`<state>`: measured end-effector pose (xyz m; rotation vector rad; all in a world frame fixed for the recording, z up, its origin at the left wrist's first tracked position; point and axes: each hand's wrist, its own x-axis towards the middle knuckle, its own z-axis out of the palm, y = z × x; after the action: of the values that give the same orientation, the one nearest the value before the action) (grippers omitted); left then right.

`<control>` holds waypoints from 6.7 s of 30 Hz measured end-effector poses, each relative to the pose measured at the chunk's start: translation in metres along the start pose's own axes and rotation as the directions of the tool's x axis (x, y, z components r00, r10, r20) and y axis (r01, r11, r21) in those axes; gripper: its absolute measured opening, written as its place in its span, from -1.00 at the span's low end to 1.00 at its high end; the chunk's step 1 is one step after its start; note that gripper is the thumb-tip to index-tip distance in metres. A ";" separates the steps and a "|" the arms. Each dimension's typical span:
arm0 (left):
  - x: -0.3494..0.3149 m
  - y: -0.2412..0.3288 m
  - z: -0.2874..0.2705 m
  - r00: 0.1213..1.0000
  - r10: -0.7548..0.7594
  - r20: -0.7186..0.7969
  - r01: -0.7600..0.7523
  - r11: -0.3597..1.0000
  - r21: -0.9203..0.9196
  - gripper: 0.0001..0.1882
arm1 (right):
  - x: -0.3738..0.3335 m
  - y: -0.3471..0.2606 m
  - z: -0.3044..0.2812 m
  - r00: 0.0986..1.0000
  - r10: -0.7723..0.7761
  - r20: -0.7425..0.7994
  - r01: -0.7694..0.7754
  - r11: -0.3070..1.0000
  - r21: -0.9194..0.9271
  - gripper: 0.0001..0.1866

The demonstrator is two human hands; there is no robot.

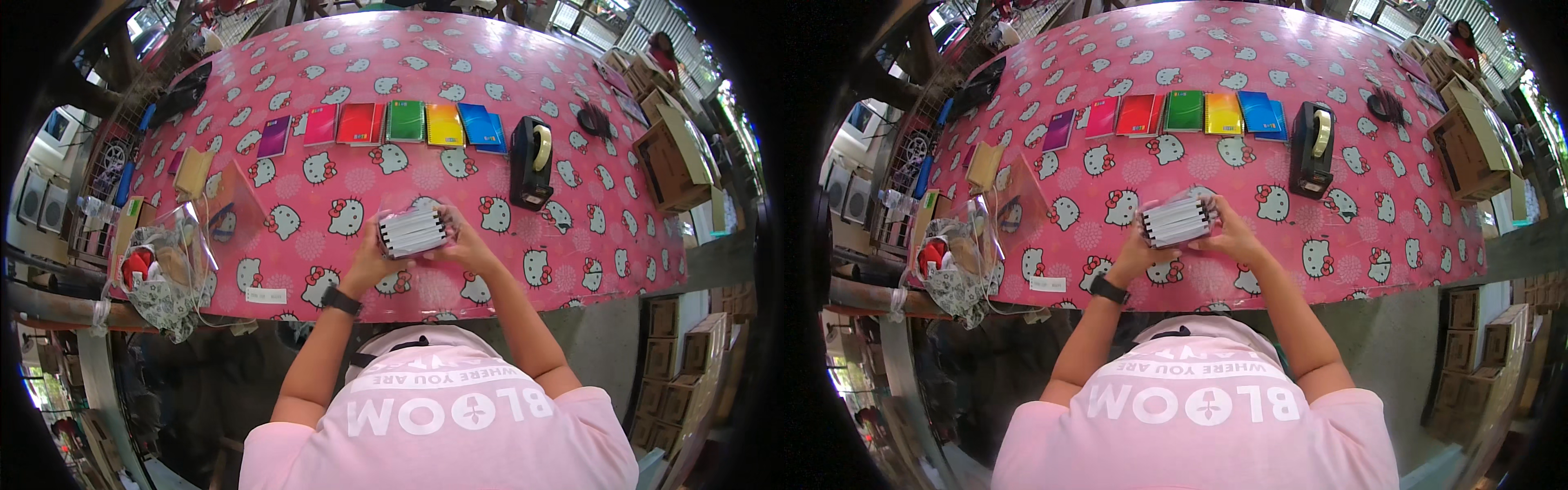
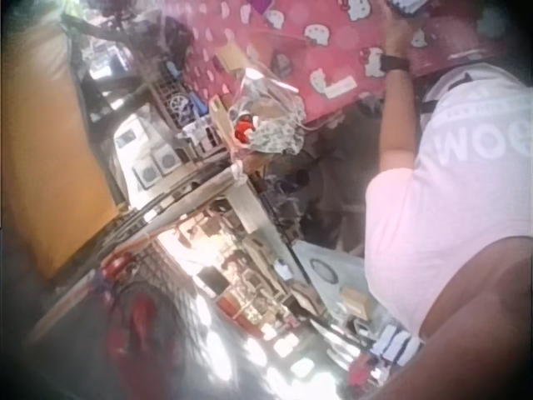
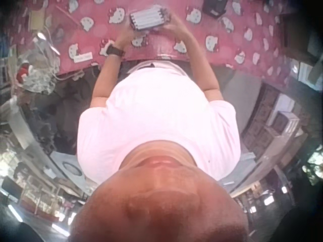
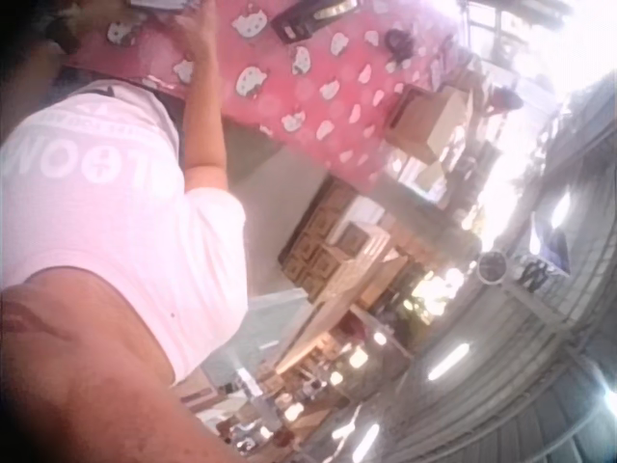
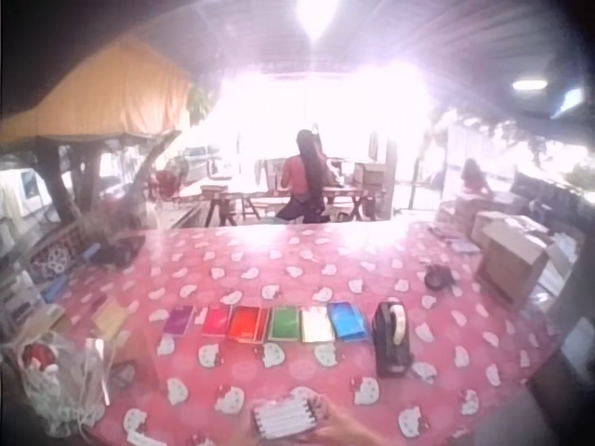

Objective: The person places spiral-bound notepads of different colors into plastic sleeves by hand and seals them using adhesive tape from a dispenser.

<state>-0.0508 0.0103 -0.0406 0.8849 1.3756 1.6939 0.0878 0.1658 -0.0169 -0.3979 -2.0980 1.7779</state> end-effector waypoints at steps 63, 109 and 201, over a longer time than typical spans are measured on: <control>-0.023 0.068 -0.020 0.905 0.152 0.396 -0.425 0.333 0.842 -0.23 | 0.000 -0.066 -0.032 0.823 -0.081 0.562 0.468 0.658 -0.590 -0.29; -0.021 0.074 -0.004 0.868 0.460 0.187 -0.449 0.566 0.692 -0.28 | 0.001 -0.058 -0.025 0.800 -0.046 0.598 0.396 0.789 -0.469 -0.28; 0.001 0.056 0.014 0.953 0.282 0.106 -0.272 0.650 0.710 -0.11 | 0.023 -0.038 0.009 0.972 -0.234 -0.033 0.224 0.958 -0.179 -0.82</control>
<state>-0.0465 0.0101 0.0173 1.5955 2.0552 1.3359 0.0643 0.1612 0.0217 -0.2333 -2.1709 1.4441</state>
